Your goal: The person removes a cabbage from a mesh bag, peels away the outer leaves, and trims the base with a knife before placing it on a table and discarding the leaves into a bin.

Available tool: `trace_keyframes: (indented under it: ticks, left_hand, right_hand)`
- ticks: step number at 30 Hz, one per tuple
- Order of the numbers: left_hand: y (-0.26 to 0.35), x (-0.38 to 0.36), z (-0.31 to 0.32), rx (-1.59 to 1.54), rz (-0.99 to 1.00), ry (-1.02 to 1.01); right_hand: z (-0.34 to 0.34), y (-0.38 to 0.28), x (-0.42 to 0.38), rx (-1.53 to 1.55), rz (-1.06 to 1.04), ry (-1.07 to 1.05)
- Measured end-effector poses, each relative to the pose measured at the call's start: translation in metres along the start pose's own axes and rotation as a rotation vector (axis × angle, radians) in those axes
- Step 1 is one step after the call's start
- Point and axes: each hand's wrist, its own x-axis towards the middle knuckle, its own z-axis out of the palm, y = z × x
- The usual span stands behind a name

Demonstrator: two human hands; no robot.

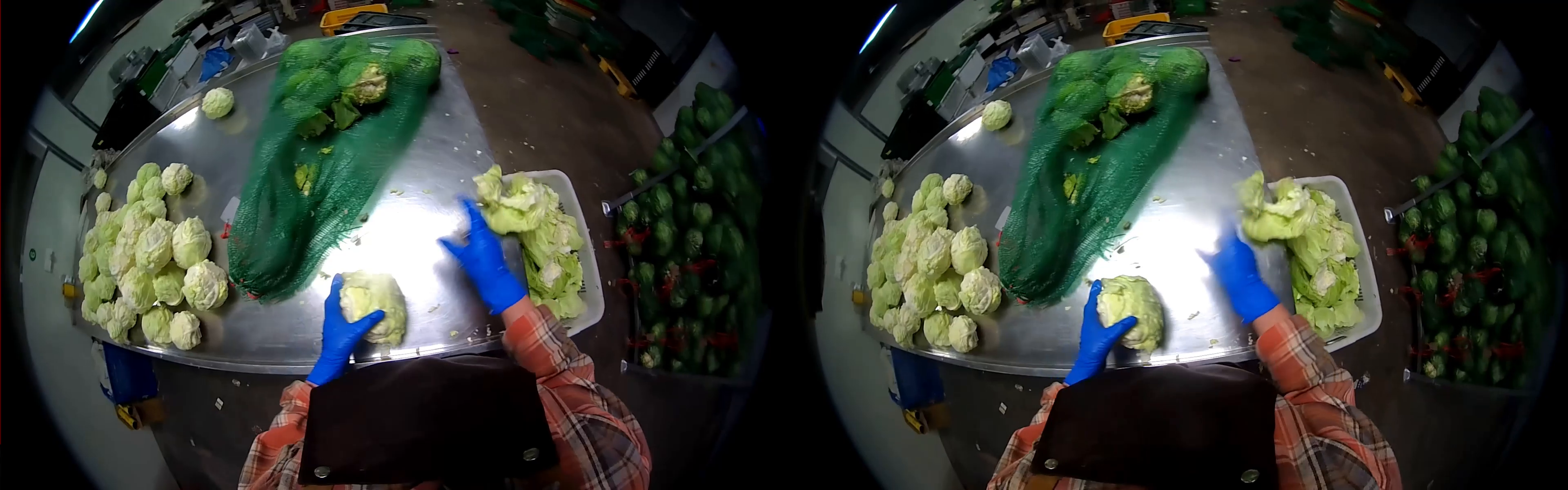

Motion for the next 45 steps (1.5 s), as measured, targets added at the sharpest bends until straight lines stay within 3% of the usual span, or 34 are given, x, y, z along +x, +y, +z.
trace_keyframes:
  ticks: [1, 2, 4, 7, 10, 12, 14, 17, 18, 20, 22, 23, 26, 27, 30, 31, 33, 34, 36, 38, 39, 40, 43, 45]
  left_hand:
    - [0.006, -0.003, 0.015, 0.036, 0.029, 0.006]
    - [0.005, -0.005, 0.025, 0.070, 0.104, -0.008]
    - [0.022, -0.009, 0.034, 0.167, 0.159, -0.043]
    - [0.018, -0.009, 0.031, 0.195, 0.178, -0.079]
    - [0.017, -0.004, 0.028, 0.116, 0.163, -0.080]
    - [0.011, 0.001, 0.026, 0.075, 0.177, -0.097]
    - [0.017, -0.001, 0.023, -0.076, 0.086, -0.076]
    - [0.013, 0.013, 0.013, -0.354, -0.183, -0.059]
    - [0.043, 0.007, 0.016, -0.497, -0.438, -0.006]
    - [0.037, 0.007, 0.022, -0.766, -0.468, -0.076]
    - [0.010, 0.009, 0.033, -0.493, -0.347, 0.016]
    - [0.025, 0.007, 0.028, -0.643, -0.409, -0.048]
    - [0.014, 0.002, 0.024, -0.609, -0.408, -0.050]
    - [0.021, -0.002, 0.027, -0.590, -0.318, -0.040]
    - [0.026, -0.002, 0.030, -0.551, -0.331, -0.006]
    - [0.025, -0.002, 0.028, -0.528, -0.301, -0.047]
    - [0.002, 0.002, 0.014, -0.642, -0.433, -0.109]
    - [-0.009, 0.005, 0.009, -0.699, -0.499, -0.137]
    - [0.038, 0.003, 0.007, -0.865, -0.654, -0.220]
    - [0.047, 0.005, 0.001, -1.033, -0.790, -0.322]
    - [0.065, 0.004, -0.001, -0.932, -0.892, -0.336]
    - [0.052, 0.005, -0.001, -0.763, -0.736, -0.305]
    - [0.005, 0.021, 0.002, -0.419, -0.332, -0.192]
    - [0.013, 0.028, 0.016, -0.428, -0.161, -0.076]
  right_hand:
    - [0.005, -0.024, -0.014, 0.076, 0.056, -0.167]
    - [0.016, -0.042, -0.031, 0.140, -0.058, -0.270]
    - [0.047, -0.025, -0.051, 0.019, -0.257, -0.300]
    - [0.058, -0.020, -0.034, 0.087, -0.211, -0.418]
    - [0.068, -0.023, -0.022, -0.027, -0.198, -0.320]
    - [0.099, 0.034, 0.002, -0.065, -0.250, -0.073]
    - [0.111, 0.127, 0.025, 0.637, 0.079, -0.266]
    - [0.028, 0.006, -0.013, 0.188, 0.290, -0.333]
    - [0.045, 0.026, -0.017, 0.133, 0.045, -0.284]
    - [0.047, -0.008, -0.046, 0.226, -0.102, -0.347]
    - [0.044, -0.035, -0.063, -0.105, -0.082, -0.499]
    - [0.052, -0.030, -0.072, 0.050, -0.244, -0.274]
    - [0.050, -0.010, -0.050, 0.204, 0.048, -0.348]
    - [0.052, -0.008, -0.045, 0.176, -0.013, -0.212]
    - [0.061, 0.022, -0.028, 0.231, -0.018, -0.179]
    - [0.065, 0.035, -0.022, 0.303, 0.092, -0.179]
    - [0.048, 0.038, -0.014, 0.361, 0.407, -0.258]
    - [0.038, 0.028, -0.016, 0.397, 0.446, -0.257]
    - [0.034, 0.018, -0.024, 0.190, 0.150, -0.081]
    - [0.036, 0.016, -0.040, 0.281, 0.075, -0.234]
    - [0.031, 0.002, -0.046, 0.326, 0.036, -0.307]
    - [0.021, -0.017, -0.057, 0.390, 0.196, -0.527]
    - [0.042, -0.018, -0.070, 0.401, 0.108, -0.453]
    - [0.043, -0.010, -0.063, 0.392, 0.123, -0.478]
